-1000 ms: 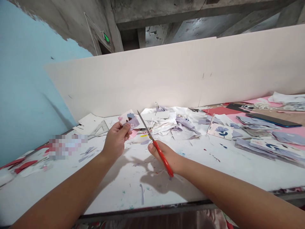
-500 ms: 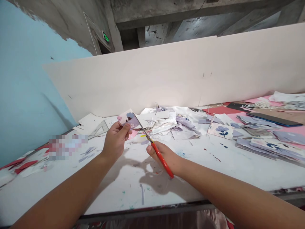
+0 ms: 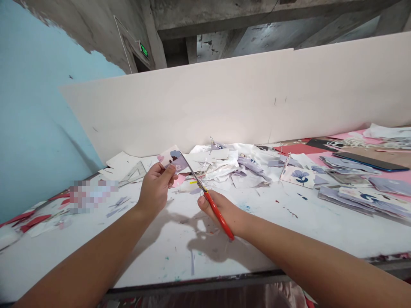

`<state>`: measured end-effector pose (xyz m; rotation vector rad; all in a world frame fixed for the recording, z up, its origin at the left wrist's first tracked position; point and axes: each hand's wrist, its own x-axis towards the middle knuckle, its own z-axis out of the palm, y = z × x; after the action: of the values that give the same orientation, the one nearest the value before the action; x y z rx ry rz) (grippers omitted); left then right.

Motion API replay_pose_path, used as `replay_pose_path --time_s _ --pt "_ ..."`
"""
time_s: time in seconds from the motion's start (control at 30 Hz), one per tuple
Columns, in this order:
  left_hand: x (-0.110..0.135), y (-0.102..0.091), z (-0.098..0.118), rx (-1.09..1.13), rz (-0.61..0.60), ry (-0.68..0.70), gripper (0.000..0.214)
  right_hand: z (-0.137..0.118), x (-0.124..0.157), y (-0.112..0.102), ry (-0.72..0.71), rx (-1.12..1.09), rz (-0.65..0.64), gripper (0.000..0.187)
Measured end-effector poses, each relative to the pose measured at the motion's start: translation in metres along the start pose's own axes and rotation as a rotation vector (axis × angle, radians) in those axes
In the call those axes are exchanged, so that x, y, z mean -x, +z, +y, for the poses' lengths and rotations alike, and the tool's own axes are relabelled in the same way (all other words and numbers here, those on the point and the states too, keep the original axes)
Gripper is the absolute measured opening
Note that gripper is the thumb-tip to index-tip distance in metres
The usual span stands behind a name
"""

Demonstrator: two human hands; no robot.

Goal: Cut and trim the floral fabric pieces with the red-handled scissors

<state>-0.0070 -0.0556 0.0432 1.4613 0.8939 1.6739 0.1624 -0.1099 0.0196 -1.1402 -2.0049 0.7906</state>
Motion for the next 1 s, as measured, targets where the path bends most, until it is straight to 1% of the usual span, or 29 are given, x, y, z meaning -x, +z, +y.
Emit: replay_pose_path --time_s 0.1,0.23,0.33,0.53,0.67,0.8,0.9,1.0 --pt "0.0003 0.0004 0.0005 -0.003 -0.005 -0.010 0.025 0.0004 -0.0001 0.0003 0.023 -0.023 -0.010 0.059" --pt "0.0002 0.0006 0.0006 -0.008 -0.008 -0.023 0.025 0.0015 0.0000 0.0018 0.088 -0.053 0.016 0.062" --pt "0.0003 0.0003 -0.0002 -0.015 -0.018 -0.020 0.025 0.0025 -0.0002 0.0027 0.116 -0.084 0.001 0.062" --pt "-0.0004 -0.0009 -0.0014 -0.014 -0.006 -0.017 0.025 0.0017 0.0005 0.0017 0.082 -0.049 -0.003 0.060" --pt "-0.0016 -0.0013 0.0006 0.001 0.040 0.002 0.025 0.0000 0.0008 0.0005 0.039 -0.018 -0.007 0.060" --pt "-0.0020 -0.0009 0.0021 0.027 0.085 0.023 0.028 0.0007 0.0001 0.0002 0.010 0.003 -0.022 0.055" --pt "-0.0012 -0.0007 0.0016 0.000 0.080 0.037 0.027 0.0005 -0.0002 0.0007 0.001 -0.001 -0.003 0.055" --pt "-0.0002 -0.0006 0.0004 -0.025 0.056 0.025 0.028 -0.0010 -0.0001 0.0013 0.030 -0.012 0.002 0.059"
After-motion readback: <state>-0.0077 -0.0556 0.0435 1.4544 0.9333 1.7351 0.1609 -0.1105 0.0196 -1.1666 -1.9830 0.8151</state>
